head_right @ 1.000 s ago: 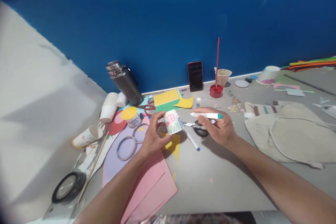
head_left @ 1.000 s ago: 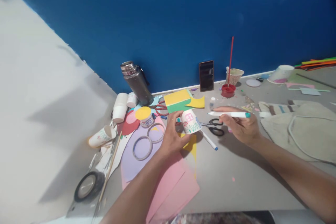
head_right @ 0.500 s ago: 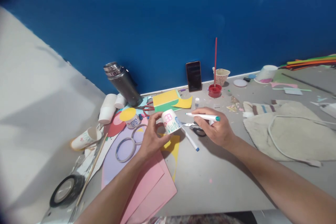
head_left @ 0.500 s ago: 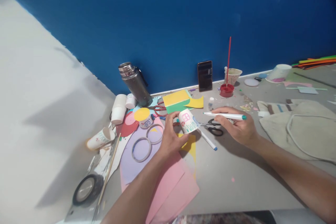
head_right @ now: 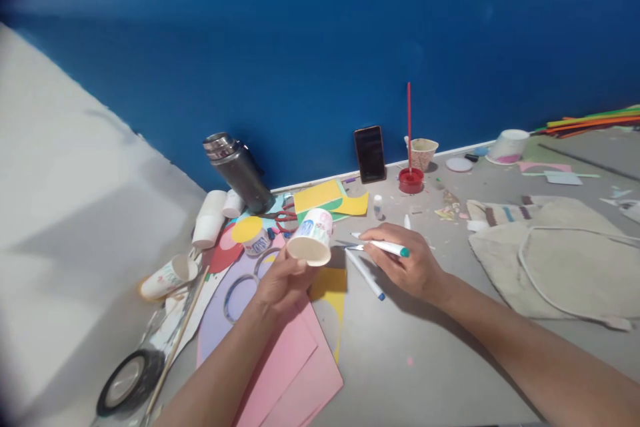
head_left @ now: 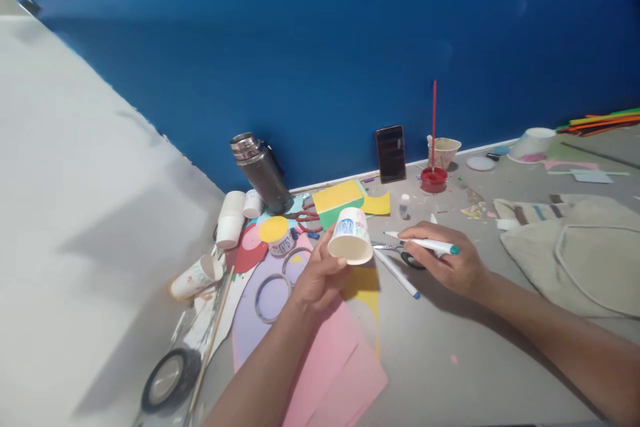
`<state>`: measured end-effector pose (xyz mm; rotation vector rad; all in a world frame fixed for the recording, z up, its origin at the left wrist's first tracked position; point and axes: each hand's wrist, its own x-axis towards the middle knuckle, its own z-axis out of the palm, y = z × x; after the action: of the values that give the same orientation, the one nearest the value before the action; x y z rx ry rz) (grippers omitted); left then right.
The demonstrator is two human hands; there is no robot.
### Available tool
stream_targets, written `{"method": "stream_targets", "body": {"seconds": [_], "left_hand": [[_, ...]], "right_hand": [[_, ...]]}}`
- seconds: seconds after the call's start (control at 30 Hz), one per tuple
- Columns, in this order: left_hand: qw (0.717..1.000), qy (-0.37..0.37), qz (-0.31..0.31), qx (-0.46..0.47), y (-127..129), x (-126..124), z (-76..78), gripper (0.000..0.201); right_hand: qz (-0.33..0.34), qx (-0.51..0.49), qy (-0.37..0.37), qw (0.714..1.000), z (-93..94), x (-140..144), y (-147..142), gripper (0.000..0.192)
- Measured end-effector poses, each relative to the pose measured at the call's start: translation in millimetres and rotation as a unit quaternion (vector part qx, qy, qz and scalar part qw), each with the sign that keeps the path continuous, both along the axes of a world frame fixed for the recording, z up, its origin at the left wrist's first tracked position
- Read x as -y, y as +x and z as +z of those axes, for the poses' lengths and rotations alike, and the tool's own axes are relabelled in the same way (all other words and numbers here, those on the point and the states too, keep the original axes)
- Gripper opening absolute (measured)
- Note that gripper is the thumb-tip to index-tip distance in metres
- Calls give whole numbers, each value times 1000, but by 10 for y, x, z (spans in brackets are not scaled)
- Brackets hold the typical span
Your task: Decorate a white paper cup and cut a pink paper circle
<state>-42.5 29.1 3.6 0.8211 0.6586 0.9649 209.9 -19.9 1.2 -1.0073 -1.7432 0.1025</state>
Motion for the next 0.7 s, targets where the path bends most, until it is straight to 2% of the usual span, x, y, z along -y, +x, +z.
{"method": "stream_targets", "body": {"seconds": [0.1, 0.27, 0.5, 0.7], "left_hand": [[998, -25, -27, 46, -25, 42, 20, 92], [996, -19, -58, 59, -18, 99, 71, 103], [998, 1, -61, 9, -16, 84, 76, 107], [995, 42, -80, -32, -22, 85, 72, 107]], "right_hand": [[5, -2, 15, 1000, 22, 1, -19, 13], [9, 4, 25, 1000, 3, -16, -22, 13], [49, 63, 15, 997, -151, -45, -38, 24], [48, 67, -2, 997, -160, -41, -40, 22]]}}
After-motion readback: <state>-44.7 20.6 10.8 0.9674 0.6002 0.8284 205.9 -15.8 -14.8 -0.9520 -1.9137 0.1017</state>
